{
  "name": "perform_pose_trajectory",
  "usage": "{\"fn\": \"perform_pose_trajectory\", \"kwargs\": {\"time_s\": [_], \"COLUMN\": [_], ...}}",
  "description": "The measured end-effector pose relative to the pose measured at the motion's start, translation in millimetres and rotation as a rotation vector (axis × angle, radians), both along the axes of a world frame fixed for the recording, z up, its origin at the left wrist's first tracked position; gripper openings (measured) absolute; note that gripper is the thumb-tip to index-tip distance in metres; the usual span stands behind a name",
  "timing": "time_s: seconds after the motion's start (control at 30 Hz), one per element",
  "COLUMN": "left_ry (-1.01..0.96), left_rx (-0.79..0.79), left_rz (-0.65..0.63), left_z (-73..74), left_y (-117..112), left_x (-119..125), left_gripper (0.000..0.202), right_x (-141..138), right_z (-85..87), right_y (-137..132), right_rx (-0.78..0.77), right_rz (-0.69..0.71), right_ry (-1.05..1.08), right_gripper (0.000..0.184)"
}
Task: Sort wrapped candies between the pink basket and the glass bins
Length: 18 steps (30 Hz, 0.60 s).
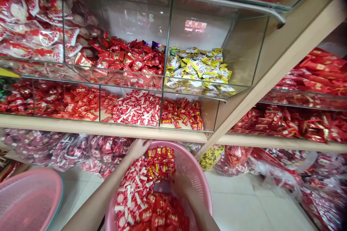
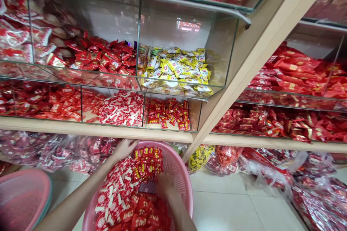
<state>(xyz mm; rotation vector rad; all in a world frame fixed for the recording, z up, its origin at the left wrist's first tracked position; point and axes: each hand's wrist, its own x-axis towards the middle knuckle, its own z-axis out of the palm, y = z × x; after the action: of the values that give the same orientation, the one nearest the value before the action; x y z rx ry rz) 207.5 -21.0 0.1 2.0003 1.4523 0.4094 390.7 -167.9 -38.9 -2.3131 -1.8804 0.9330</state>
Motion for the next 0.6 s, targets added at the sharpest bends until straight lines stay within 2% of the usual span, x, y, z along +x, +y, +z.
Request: {"fn": "perform_pose_trajectory", "kwargs": {"time_s": [0.07, 0.3, 0.6], "left_ry": [-0.007, -0.049, -0.08], "left_rx": [-0.003, 0.035, 0.064], "left_rz": [0.008, -0.001, 0.002], "left_z": [-0.1, -7.1, -9.5], "left_y": [-0.3, 2.4, 2.7], "left_x": [-0.1, -1.1, -2.6], "left_gripper": [0.039, 0.044, 0.044], "right_x": [0.6, -1.2, -4.8], "right_z": [0.5, 3.4, 1.6], "right_y": [-0.5, 0.7, 0.9], "right_rx": [-0.001, 0.007, 0.026], "right_rz": [0.047, 0.093, 0.138], "right_ry": [0.02, 0.077, 0.095], "right_gripper": [0.023, 0.022, 0.02]}}
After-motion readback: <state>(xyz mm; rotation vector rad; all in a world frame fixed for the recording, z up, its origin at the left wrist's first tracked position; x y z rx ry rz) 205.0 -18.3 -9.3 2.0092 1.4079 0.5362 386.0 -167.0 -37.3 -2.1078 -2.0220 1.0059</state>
